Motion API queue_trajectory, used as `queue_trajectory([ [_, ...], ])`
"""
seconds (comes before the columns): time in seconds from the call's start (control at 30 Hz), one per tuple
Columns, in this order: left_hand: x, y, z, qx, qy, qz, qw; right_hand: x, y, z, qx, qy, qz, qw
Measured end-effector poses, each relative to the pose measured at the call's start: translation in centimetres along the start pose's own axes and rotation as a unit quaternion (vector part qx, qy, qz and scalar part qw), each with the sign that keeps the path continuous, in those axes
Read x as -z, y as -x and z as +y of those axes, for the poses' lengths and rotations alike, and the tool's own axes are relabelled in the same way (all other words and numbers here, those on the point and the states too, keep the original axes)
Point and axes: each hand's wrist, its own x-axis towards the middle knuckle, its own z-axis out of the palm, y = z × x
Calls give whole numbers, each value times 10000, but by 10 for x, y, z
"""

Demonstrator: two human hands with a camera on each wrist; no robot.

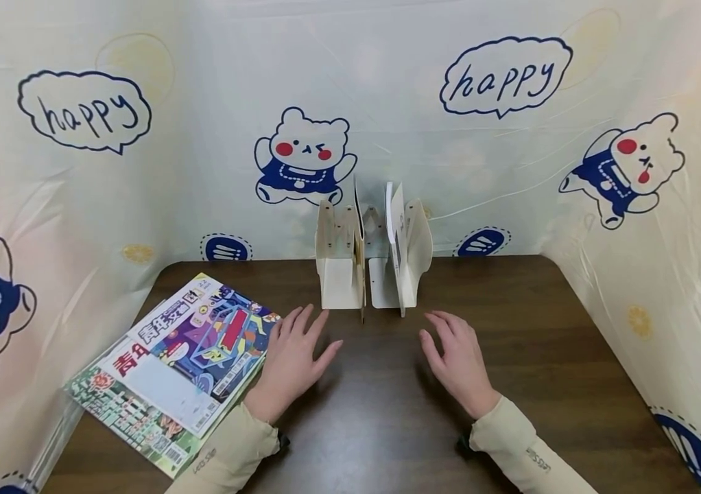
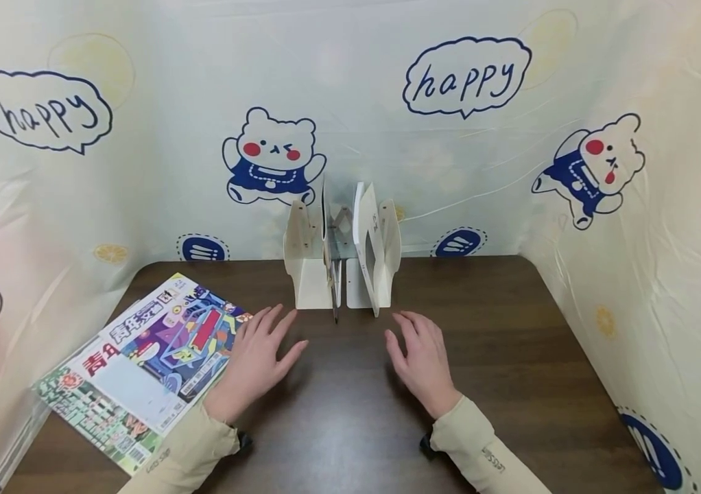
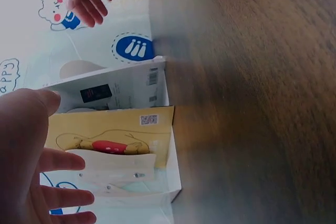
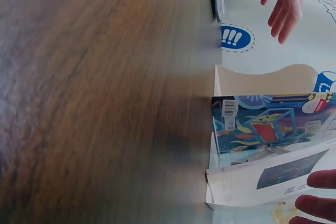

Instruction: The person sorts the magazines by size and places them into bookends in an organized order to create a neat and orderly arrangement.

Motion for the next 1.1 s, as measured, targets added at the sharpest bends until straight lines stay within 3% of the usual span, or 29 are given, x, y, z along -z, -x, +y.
queue_trajectory([
  [0.27, 0, 0, 0, 78, 116, -58, 9999, 2, -2, 3, -75, 2, 0, 10000],
  [0.53, -1, 1, 0, -4, 199, 256, 9995, 7, -14, 5, -388, -171, 35, 9991],
  [0.7, -2, 2, -1, -35, 255, 449, 9987, 15, -32, 8, -809, -553, -32, 9952],
  [0.9, -2, 3, -1, -22, 286, 446, 9986, 24, -59, 15, -1129, -1047, 37, 9881],
  [1.1, -1, 3, 1, -64, 289, 471, 9985, 28, -88, 19, -1348, -1206, 51, 9835],
])
